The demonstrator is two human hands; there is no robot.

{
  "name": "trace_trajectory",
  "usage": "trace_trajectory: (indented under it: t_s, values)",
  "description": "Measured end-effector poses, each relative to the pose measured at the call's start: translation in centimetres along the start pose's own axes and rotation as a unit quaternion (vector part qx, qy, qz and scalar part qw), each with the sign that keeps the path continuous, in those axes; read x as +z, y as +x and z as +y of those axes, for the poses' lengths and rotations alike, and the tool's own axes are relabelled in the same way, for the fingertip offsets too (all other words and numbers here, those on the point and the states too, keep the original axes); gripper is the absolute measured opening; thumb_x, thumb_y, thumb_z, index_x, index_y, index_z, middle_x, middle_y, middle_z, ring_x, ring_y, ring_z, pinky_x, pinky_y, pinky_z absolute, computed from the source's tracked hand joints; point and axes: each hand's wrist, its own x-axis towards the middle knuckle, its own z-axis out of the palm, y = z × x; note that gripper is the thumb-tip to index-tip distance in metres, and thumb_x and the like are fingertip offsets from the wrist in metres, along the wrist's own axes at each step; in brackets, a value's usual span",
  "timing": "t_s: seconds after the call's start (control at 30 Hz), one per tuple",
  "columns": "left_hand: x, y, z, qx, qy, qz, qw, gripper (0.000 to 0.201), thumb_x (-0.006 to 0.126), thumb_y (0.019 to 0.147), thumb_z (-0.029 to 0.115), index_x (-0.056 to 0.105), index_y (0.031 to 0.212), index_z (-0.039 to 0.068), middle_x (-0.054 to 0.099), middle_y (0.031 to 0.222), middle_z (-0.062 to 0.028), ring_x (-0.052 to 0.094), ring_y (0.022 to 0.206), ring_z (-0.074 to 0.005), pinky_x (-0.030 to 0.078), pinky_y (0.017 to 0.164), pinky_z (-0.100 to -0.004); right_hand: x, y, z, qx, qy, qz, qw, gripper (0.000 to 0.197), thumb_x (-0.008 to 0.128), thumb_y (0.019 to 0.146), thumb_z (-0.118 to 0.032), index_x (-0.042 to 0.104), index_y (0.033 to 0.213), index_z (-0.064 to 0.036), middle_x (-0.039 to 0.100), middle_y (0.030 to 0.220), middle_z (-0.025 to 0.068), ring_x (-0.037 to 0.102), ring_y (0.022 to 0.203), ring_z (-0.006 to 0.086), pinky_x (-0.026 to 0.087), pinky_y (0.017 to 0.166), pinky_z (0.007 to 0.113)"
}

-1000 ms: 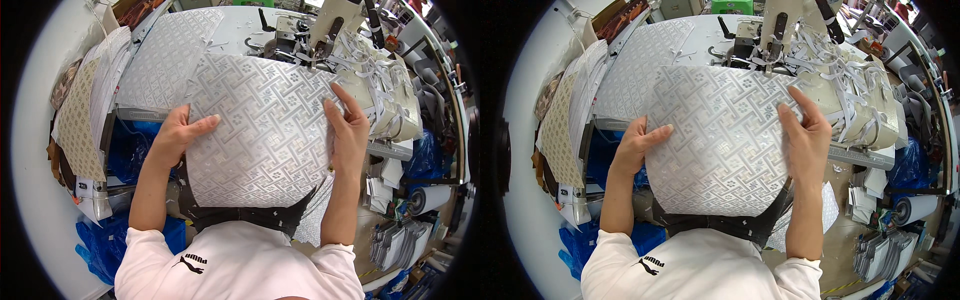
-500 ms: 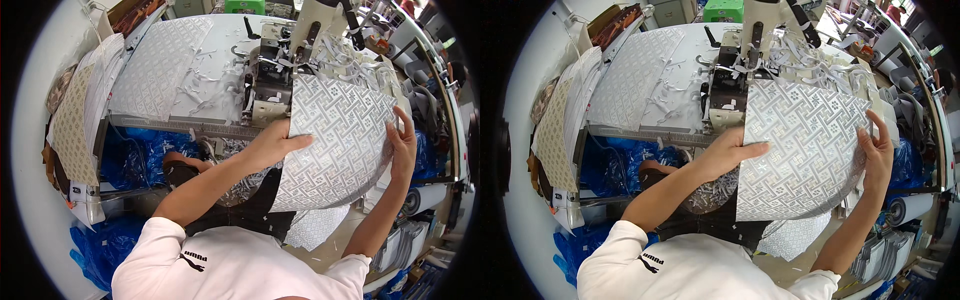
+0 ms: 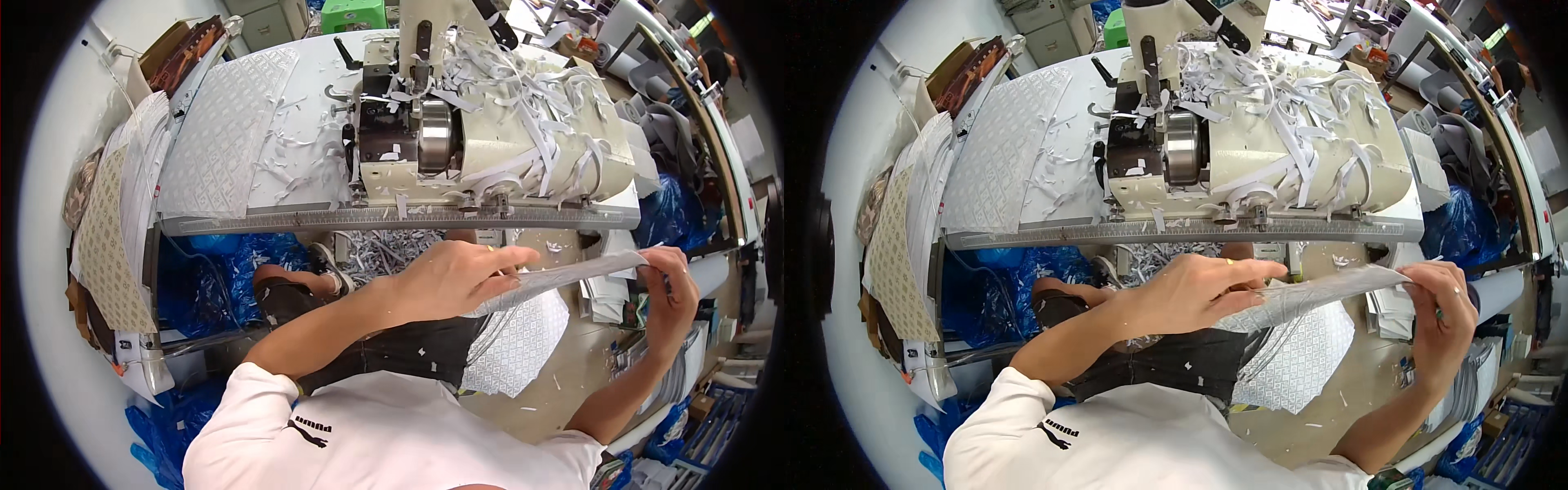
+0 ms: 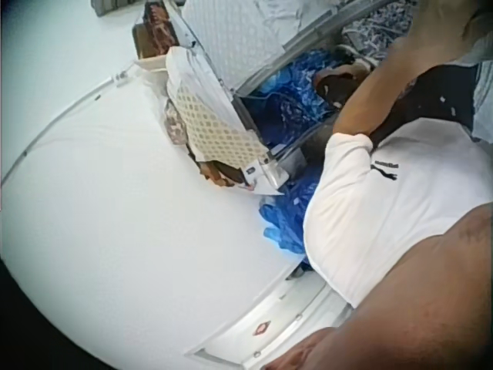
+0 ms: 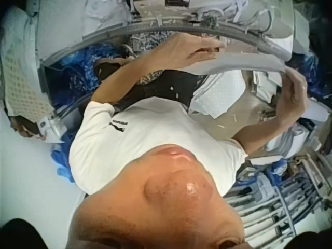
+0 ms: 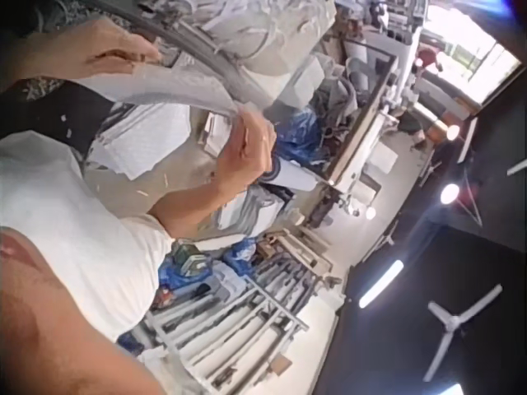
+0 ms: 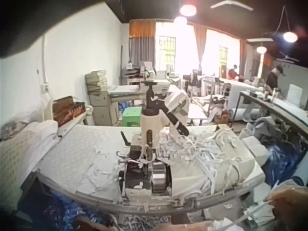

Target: Aligning patterned textile material with a processing machine and trimming edges with scissors.

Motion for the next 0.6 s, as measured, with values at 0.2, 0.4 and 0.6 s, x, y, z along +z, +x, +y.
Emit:
trace_trajectory:
  t_s: [0.2,0.4,0.6]
  values:
    - [-7.4,-8.4,-1.1,-0.123,0.074,0.173,0.974,0.035,0.065,0.098,0.008,0.062,0.132,0.005,0.075,0.112,-0.0098,0.073,0.095,-0.0181,0.058,0.080,-0.0332,-2.7,-17.4,10.7,0.263,0.009,0.334,0.905,0.010,0.065,0.097,-0.001,0.067,0.107,0.0013,0.069,0.096,0.0019,0.062,0.092,0.0117,0.051,0.081,0.027]
    - [-17.4,-18.5,-8.0,-0.258,0.357,0.312,0.842,0.042,0.061,0.104,0.021,0.056,0.140,0.001,0.065,0.133,-0.0166,0.063,0.119,-0.0263,0.049,0.100,-0.0351,4.6,-42.4,18.4,0.569,0.124,0.443,0.682,0.011,0.067,0.100,-0.017,0.064,0.103,-0.0069,0.061,0.085,-0.0024,0.054,0.073,0.0084,0.046,0.066,0.025]
    - [-20.6,-22.4,-8.6,-0.302,0.503,0.191,0.787,0.044,0.062,0.102,0.025,0.056,0.141,0.004,0.057,0.142,-0.0161,0.055,0.130,-0.0304,0.043,0.109,-0.0412,25.6,-54.2,17.5,0.706,0.250,0.489,0.448,0.010,0.067,0.098,-0.019,0.061,0.103,-0.0130,0.061,0.085,-0.0024,0.055,0.070,0.0138,0.047,0.060,0.032]
